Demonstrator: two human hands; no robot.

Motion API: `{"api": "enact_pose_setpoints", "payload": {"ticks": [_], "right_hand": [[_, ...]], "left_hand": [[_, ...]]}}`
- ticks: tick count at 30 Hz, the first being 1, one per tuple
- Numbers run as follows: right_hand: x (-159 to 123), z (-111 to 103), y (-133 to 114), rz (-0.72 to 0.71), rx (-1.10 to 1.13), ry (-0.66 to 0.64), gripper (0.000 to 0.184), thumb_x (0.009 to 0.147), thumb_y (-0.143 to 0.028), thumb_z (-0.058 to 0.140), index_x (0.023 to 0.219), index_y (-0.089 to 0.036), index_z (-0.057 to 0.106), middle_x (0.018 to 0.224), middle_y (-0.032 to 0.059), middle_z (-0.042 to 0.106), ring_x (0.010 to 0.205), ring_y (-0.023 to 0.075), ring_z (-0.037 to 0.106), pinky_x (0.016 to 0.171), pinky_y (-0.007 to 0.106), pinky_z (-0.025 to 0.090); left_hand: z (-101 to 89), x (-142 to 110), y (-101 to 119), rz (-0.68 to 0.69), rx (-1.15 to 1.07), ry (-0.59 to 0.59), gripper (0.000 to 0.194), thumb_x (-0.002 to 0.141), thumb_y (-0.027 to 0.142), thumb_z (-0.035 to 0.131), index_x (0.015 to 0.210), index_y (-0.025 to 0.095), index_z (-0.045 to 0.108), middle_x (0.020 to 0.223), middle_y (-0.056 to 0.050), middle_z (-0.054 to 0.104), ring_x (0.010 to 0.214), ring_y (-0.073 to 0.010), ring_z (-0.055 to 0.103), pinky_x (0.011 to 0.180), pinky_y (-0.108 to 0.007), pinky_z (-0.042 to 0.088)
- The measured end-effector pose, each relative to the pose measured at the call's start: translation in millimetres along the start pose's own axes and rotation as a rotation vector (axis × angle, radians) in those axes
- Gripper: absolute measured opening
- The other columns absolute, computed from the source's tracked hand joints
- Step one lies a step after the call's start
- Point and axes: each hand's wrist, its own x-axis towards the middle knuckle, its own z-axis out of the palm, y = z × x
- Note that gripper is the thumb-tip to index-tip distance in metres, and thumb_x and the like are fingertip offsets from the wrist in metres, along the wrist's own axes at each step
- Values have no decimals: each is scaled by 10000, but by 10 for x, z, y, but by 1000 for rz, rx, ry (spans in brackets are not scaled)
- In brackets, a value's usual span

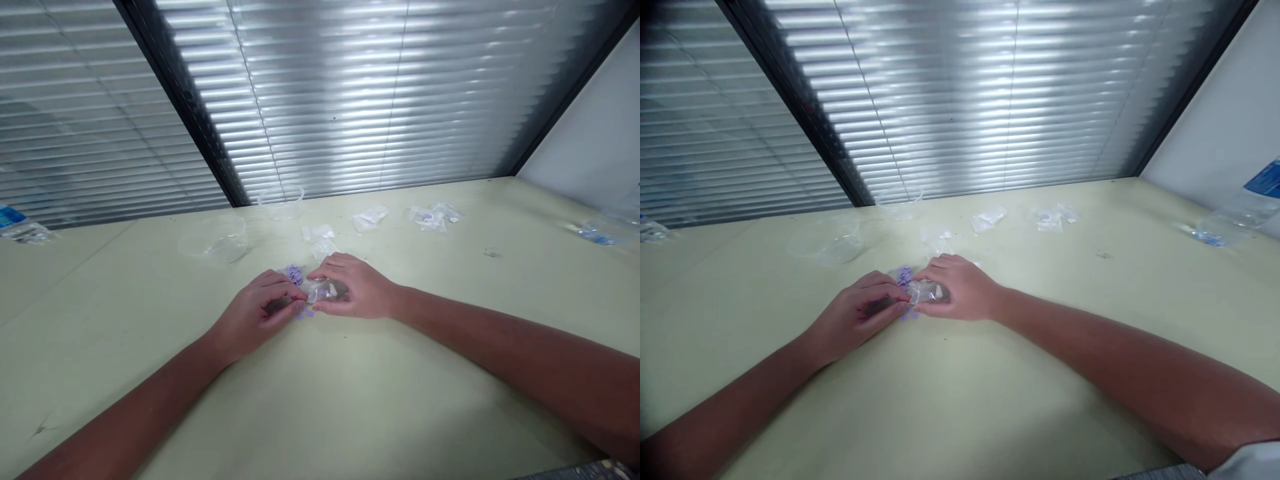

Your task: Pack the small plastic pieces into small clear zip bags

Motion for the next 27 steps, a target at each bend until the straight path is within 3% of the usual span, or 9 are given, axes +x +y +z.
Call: {"api": "enact_pose_setpoints", "payload": {"ticks": [27], "right_hand": [[8, 8, 7, 4, -24, -44, 391, 901, -481, 767, 1190, -234, 677, 960, 40, 711, 969, 231, 652, 897, 385, 464]], "left_hand": [[8, 12, 7, 48, 21, -76, 168, 1014, 317, 589, 999, 266, 749, 878, -24, 723, 923, -195, 626, 798, -298, 503]]}}
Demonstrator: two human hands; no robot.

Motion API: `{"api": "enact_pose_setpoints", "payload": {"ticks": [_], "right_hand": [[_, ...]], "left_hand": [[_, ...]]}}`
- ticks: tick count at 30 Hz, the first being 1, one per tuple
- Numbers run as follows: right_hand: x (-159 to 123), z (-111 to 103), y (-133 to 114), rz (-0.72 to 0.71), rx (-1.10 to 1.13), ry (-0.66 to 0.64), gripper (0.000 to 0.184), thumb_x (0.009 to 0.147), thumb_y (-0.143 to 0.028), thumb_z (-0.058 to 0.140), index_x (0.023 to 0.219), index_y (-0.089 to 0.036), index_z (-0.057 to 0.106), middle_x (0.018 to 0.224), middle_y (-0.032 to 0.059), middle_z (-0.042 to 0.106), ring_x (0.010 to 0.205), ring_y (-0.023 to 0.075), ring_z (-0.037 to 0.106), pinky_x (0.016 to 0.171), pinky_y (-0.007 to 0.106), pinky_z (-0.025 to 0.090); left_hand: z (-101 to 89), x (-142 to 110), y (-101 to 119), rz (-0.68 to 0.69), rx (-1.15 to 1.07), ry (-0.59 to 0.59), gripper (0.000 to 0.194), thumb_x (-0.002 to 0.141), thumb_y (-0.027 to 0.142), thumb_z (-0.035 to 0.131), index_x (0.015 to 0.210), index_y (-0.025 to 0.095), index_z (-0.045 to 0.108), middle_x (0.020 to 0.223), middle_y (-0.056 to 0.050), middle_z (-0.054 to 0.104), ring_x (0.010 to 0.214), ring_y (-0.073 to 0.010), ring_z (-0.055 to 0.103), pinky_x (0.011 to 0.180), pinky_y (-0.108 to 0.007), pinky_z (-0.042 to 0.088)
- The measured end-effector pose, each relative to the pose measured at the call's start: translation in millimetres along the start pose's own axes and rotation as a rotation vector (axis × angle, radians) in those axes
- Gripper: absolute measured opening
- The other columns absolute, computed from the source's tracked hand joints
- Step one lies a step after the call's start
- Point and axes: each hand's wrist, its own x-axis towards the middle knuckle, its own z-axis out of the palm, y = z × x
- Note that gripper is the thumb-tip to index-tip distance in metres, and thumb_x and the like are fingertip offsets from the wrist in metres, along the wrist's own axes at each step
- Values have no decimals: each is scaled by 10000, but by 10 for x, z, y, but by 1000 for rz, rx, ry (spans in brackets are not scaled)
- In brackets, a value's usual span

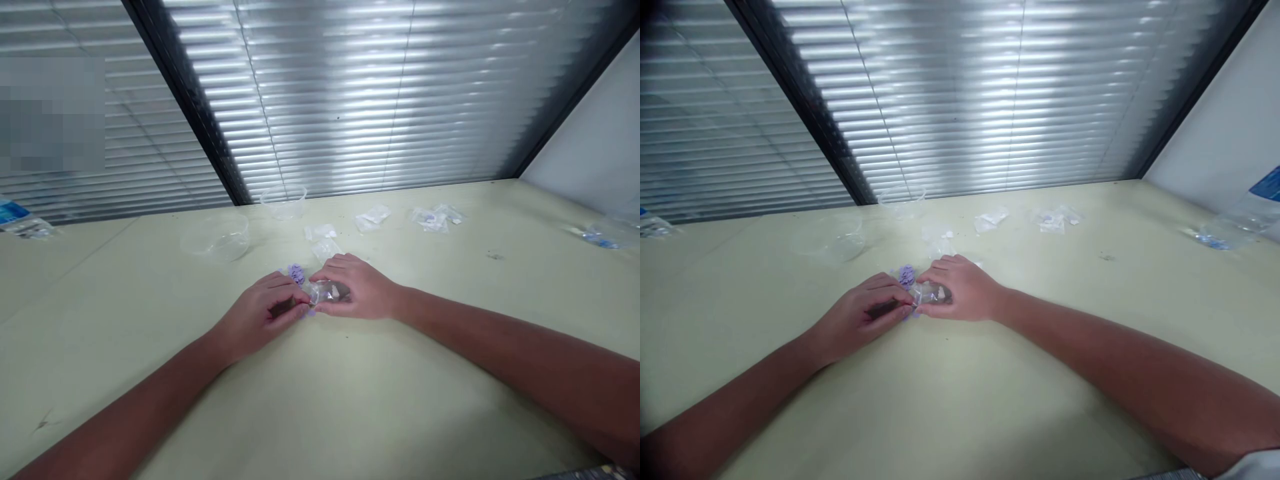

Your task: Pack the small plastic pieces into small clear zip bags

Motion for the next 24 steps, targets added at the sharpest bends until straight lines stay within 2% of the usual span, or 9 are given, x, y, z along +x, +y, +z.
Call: {"api": "enact_pose_setpoints", "payload": {"ticks": [24], "right_hand": [[-4, -1, 17, 18, -29, -40, 422, 893, -505, 772, 1202, -232, 682, 1002, 48, 683, 986, 228, 636, 918, 398, 456]], "left_hand": [[-15, 12, 27, 1, 43, -67, 152, 1010, 330, 588, 1023, 256, 720, 947, -33, 685, 954, -217, 603, 843, -321, 470]]}}
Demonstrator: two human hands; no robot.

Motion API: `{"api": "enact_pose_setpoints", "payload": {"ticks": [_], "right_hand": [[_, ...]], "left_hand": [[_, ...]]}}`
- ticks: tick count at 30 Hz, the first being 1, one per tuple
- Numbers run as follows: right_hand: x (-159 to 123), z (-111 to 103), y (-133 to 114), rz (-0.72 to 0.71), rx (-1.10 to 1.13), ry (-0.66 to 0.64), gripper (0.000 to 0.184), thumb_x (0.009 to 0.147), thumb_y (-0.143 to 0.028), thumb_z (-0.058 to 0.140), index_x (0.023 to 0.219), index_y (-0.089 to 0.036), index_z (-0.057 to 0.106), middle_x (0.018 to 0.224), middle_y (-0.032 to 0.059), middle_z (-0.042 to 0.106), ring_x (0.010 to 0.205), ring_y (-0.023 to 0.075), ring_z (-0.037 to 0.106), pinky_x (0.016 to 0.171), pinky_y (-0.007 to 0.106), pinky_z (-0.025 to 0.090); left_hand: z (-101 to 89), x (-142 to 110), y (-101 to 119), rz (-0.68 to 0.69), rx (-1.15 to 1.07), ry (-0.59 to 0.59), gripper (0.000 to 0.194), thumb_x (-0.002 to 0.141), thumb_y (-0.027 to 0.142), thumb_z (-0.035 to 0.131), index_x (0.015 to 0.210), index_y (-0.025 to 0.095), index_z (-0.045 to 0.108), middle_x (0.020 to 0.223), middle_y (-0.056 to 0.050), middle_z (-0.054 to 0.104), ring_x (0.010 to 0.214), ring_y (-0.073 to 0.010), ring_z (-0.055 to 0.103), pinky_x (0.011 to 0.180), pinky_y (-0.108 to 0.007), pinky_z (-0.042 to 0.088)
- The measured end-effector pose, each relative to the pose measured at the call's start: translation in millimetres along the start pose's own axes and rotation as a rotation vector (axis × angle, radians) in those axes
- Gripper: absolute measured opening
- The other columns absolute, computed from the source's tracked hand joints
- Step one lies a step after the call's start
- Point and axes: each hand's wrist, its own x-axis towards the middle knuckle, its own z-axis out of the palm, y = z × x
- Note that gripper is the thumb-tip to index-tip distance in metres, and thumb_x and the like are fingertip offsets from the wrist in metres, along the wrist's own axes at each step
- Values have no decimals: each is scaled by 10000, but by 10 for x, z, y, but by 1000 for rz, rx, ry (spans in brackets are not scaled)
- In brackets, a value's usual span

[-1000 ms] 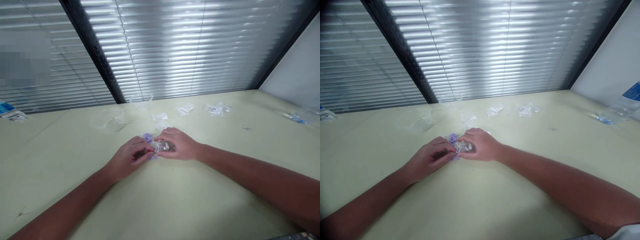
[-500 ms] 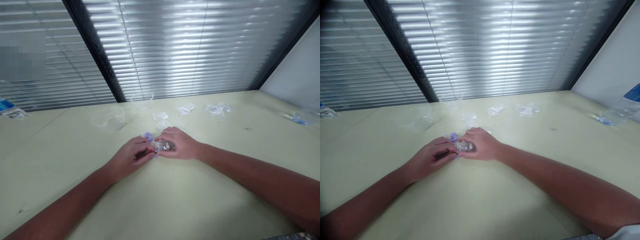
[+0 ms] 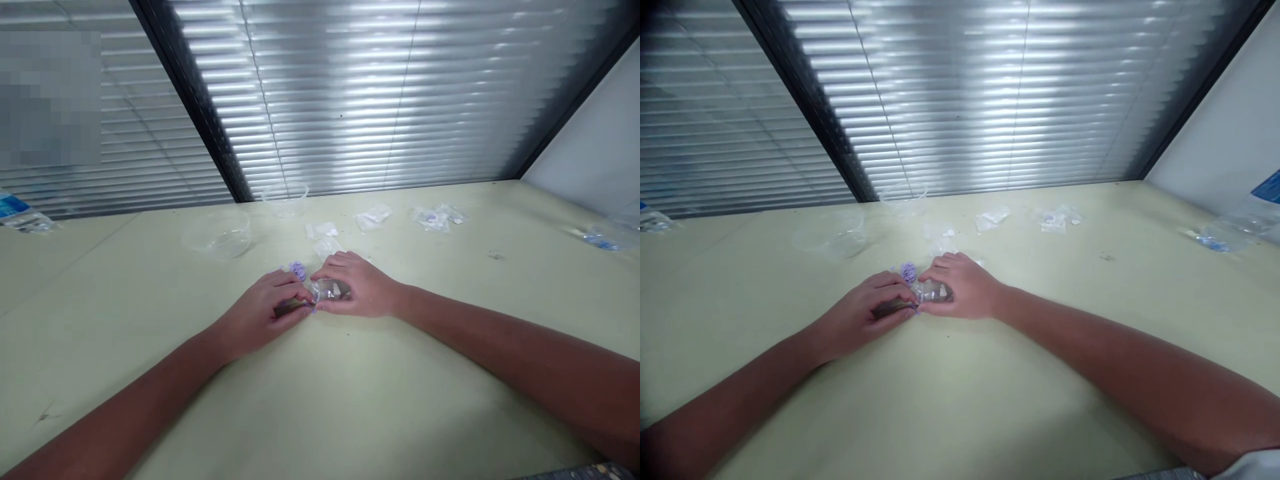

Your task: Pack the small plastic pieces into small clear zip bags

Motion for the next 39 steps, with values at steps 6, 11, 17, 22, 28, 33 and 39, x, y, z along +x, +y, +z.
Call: {"api": "enact_pose_setpoints", "payload": {"ticks": [6, 11, 17, 22, 28, 33, 39], "right_hand": [[1, 6, 4, -7, -1, 5, 429, 887, -504, 781, 1204, -233, 683, 1005, 46, 685, 995, 228, 637, 922, 397, 454], [-3, 2, 3, -9, 3, 5, 426, 891, -496, 778, 1208, -228, 686, 1006, 47, 685, 988, 226, 635, 921, 394, 454], [-10, 1, 12, -4, 16, -11, 435, 906, -507, 757, 1230, -227, 682, 1023, 61, 693, 1001, 242, 629, 926, 409, 451], [-11, -3, 3, -2, 15, -9, 424, 904, -494, 764, 1222, -226, 681, 1025, 49, 690, 1001, 230, 631, 927, 400, 448], [-3, 1, 1, -9, 3, 2, 420, 894, -489, 777, 1211, -231, 683, 1015, 41, 684, 994, 219, 633, 925, 390, 449], [-3, 3, -8, -6, 0, 6, 420, 887, -484, 785, 1203, -228, 683, 997, 46, 682, 985, 225, 634, 921, 388, 457], [-1, 10, -17, -17, 12, 31, 417, 897, -462, 778, 1223, -223, 677, 957, 42, 680, 966, 225, 635, 904, 386, 466]], "left_hand": [[0, 8, 3, 8, 5, -14, 158, 1016, 333, 579, 1020, 250, 713, 933, -33, 685, 931, -216, 598, 827, -319, 454], [3, 6, -6, 1, 13, -25, 155, 1014, 345, 581, 1023, 251, 704, 930, -29, 679, 941, -216, 594, 832, -317, 449], [-3, 6, 1, 10, 20, -43, 170, 1031, 359, 560, 1036, 247, 688, 957, -26, 670, 936, -205, 587, 842, -319, 440], [-2, 12, 5, 12, 19, -46, 171, 1033, 359, 556, 1039, 248, 686, 965, -25, 674, 945, -208, 587, 864, -328, 439], [8, 11, -4, 18, 27, -35, 158, 1025, 341, 567, 1026, 251, 696, 895, -14, 676, 908, -205, 592, 861, -335, 433], [3, 3, 4, 22, 15, -11, 152, 1025, 321, 565, 1015, 253, 700, 851, -5, 673, 899, -200, 594, 851, -325, 439], [19, -6, -15, 11, 6, 43, 142, 1014, 301, 576, 988, 255, 708, 834, -6, 677, 888, -196, 592, 807, -307, 451]]}}
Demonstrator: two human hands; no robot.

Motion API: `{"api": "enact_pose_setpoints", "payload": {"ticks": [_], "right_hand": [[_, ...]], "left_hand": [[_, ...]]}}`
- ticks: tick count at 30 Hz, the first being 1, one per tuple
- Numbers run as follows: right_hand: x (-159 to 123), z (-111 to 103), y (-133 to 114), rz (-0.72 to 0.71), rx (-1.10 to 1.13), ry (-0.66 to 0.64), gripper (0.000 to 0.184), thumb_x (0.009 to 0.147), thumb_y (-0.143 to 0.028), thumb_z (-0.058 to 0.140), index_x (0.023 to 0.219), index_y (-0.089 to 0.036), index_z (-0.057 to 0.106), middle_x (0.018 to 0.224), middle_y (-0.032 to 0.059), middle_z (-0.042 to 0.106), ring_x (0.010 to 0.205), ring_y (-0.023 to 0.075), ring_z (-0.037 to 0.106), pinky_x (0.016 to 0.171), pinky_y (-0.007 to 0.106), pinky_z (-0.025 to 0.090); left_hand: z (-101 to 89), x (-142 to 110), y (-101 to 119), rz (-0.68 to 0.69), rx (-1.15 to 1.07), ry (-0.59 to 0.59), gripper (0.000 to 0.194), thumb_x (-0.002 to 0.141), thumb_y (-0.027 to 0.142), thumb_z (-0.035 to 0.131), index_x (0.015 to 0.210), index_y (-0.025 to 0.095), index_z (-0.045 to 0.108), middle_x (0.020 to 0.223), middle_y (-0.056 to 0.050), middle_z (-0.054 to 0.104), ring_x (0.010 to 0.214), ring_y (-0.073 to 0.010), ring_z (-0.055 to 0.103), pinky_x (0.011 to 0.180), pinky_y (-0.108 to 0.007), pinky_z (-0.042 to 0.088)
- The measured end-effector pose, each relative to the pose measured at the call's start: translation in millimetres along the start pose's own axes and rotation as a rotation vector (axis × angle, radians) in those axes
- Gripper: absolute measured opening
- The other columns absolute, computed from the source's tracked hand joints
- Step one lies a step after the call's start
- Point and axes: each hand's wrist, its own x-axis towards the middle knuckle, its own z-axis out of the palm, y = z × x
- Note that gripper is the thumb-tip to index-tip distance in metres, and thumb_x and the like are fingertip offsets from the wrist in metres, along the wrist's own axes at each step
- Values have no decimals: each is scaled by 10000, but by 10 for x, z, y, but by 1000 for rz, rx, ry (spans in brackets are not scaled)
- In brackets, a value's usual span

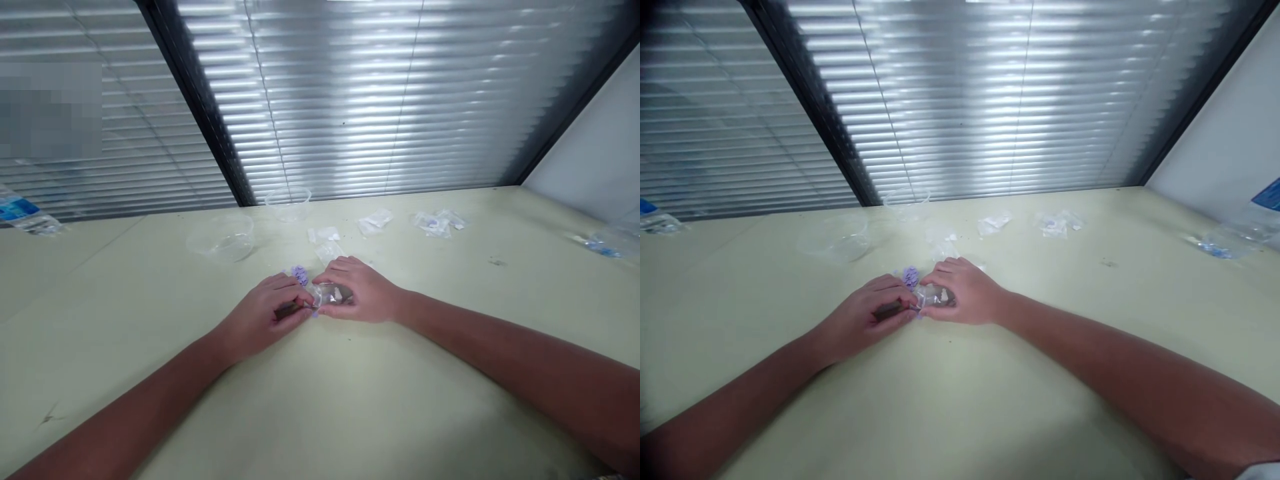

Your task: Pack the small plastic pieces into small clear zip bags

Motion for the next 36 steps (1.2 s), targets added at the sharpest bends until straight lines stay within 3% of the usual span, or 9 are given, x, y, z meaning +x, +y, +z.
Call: {"api": "enact_pose_setpoints", "payload": {"ticks": [6, 11, 14, 21, 30, 36], "right_hand": [[-9, 7, -6, 17, 6, 49, 399, 901, -460, 771, 1222, -241, 682, 1000, 48, 698, 985, 232, 630, 920, 404, 470], [-21, 15, -5, 48, -24, 99, 361, 902, -443, 778, 1191, -241, 700, 1052, 51, 702, 1001, 226, 630, 946, 410, 460], [-18, 17, -6, 52, -29, 118, 347, 904, -438, 779, 1181, -241, 703, 1060, 56, 704, 997, 228, 633, 943, 411, 462], [-11, 5, -15, 40, -5, 130, 375, 895, -439, 788, 1192, -231, 692, 1061, 57, 703, 1004, 227, 629, 943, 408, 470], [-2, -3, -34, 36, 8, 153, 390, 897, -436, 776, 1222, -248, 673, 1097, 75, 699, 1032, 254, 630, 947, 433, 487], [-15, -33, -51, -11, -36, 257, 453, 902, -424, 762, 1308, -265, 638, 1166, 94, 664, 1124, 270, 619, 994, 455, 477]], "left_hand": [[-17, -13, -35, -86, 11, 77, 140, 983, 341, 611, 1061, 265, 699, 910, -15, 683, 897, -204, 604, 797, -314, 467], [-79, 4, -89, -199, 71, 209, 132, 976, 341, 588, 927, 236, 650, 925, -15, 696, 898, -213, 614, 841, -347, 464], [-99, 3, -181, -236, 163, 245, 162, 968, 375, 589, 950, 235, 668, 961, -29, 712, 937, -233, 630, 898, -385, 457], [-92, -13, -333, -297, 277, 196, 299, 924, 521, 649, 976, 238, 734, 984, -42, 735, 942, -250, 643, 885, -399, 467], [-117, -7, -295, -305, 199, 187, 242, 944, 446, 637, 874, 257, 770, 889, -22, 744, 875, -228, 632, 805, -358, 480], [-134, -18, -262, -385, 134, 233, 274, 955, 493, 627, 897, 265, 767, 917, -23, 749, 905, -232, 635, 751, -328, 491]]}}
